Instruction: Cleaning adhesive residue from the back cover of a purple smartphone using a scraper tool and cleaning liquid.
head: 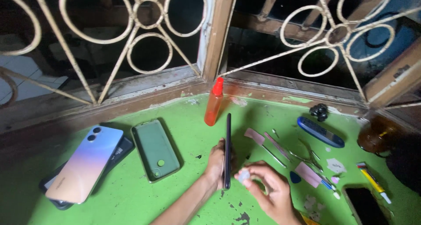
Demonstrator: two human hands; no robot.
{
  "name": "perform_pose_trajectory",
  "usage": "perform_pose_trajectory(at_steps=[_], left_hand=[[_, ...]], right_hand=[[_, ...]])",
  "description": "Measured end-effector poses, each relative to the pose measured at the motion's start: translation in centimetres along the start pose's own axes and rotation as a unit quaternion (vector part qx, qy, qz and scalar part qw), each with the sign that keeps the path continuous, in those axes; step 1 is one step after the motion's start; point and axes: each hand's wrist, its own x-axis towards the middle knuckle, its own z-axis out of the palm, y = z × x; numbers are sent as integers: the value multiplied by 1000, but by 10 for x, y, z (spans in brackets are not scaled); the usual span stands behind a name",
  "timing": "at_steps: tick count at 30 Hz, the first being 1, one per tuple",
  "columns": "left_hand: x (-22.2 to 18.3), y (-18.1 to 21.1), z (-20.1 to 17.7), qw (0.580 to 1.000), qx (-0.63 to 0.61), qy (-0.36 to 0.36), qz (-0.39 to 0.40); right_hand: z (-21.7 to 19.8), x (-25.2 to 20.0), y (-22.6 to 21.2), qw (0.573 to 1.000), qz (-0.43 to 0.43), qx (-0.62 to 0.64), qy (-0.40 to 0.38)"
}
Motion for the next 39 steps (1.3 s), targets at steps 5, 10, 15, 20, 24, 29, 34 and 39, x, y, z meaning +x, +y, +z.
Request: perform_pose_trajectory(at_steps=[5, 10, 15, 20, 24, 29, 34, 39], left_hand=[[9, 14, -6, 998, -27, 28, 54], [9, 14, -7, 996, 16, 63, 64], [12, 12, -5, 991, -5, 112, 67], [11, 15, 0, 982, -16, 183, 50], [6, 18, 3, 980, 0, 197, 44], [5, 21, 4, 977, 34, 205, 45], [-2, 26, 10, 974, 30, 220, 36], [3, 22, 6, 973, 28, 222, 47]], right_hand=[[7, 9, -17, 991, -20, -131, -5], [8, 10, -20, 988, -33, -150, 14], [11, 4, -17, 997, -14, -74, 6], [11, 7, -21, 994, -13, -108, 12], [8, -1, -10, 995, 3, -101, 24], [11, 11, -26, 991, -23, -131, 27], [10, 12, -25, 982, -34, -182, 36], [8, 12, -25, 978, -51, -197, 34]])
